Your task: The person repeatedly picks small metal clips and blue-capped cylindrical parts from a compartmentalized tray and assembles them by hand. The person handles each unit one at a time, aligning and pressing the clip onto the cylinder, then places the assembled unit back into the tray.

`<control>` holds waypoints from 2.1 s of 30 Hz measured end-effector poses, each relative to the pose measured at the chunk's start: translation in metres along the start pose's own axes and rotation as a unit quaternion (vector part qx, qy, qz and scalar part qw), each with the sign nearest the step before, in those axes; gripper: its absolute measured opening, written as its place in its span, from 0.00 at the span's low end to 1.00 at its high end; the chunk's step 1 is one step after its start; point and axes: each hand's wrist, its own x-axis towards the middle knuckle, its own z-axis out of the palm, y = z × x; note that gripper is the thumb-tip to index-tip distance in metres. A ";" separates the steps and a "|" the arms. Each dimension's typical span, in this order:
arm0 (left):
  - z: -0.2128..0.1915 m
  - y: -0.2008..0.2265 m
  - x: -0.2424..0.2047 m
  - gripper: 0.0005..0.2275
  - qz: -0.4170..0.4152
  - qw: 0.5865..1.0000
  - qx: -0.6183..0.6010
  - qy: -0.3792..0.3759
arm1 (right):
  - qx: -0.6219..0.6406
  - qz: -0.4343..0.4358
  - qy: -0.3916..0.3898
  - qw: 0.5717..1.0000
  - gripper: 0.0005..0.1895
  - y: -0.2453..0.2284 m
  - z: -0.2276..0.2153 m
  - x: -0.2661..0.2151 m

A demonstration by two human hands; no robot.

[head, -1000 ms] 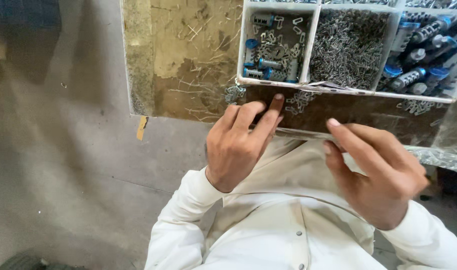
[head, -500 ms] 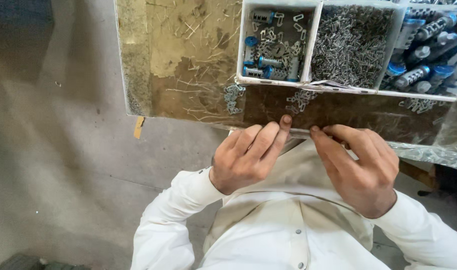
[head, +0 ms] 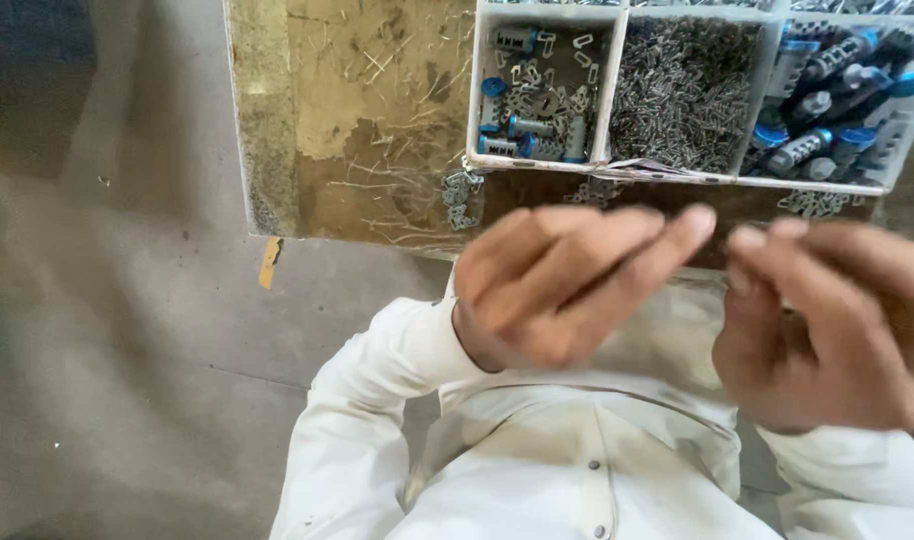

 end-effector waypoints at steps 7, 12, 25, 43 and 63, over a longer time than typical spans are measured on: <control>-0.004 -0.019 0.021 0.12 -0.153 0.986 0.057 0.030 | -0.047 0.087 -0.080 0.992 0.09 0.006 -0.005 0.007; -0.025 -0.051 0.028 0.09 -0.132 0.977 0.149 -0.078 | -0.017 0.082 -0.119 0.989 0.09 0.006 -0.009 0.024; 0.001 -0.073 0.050 0.03 -0.093 0.936 0.312 -0.130 | 0.036 0.152 -0.101 0.983 0.09 -0.008 -0.007 0.019; 0.013 0.035 -0.029 0.15 -0.363 0.841 -0.401 -0.029 | 0.124 0.254 -0.009 0.959 0.15 -0.021 0.022 -0.044; 0.006 0.021 -0.032 0.22 -0.354 0.780 -0.497 -0.140 | 0.244 0.265 0.006 0.933 0.14 -0.013 0.019 -0.044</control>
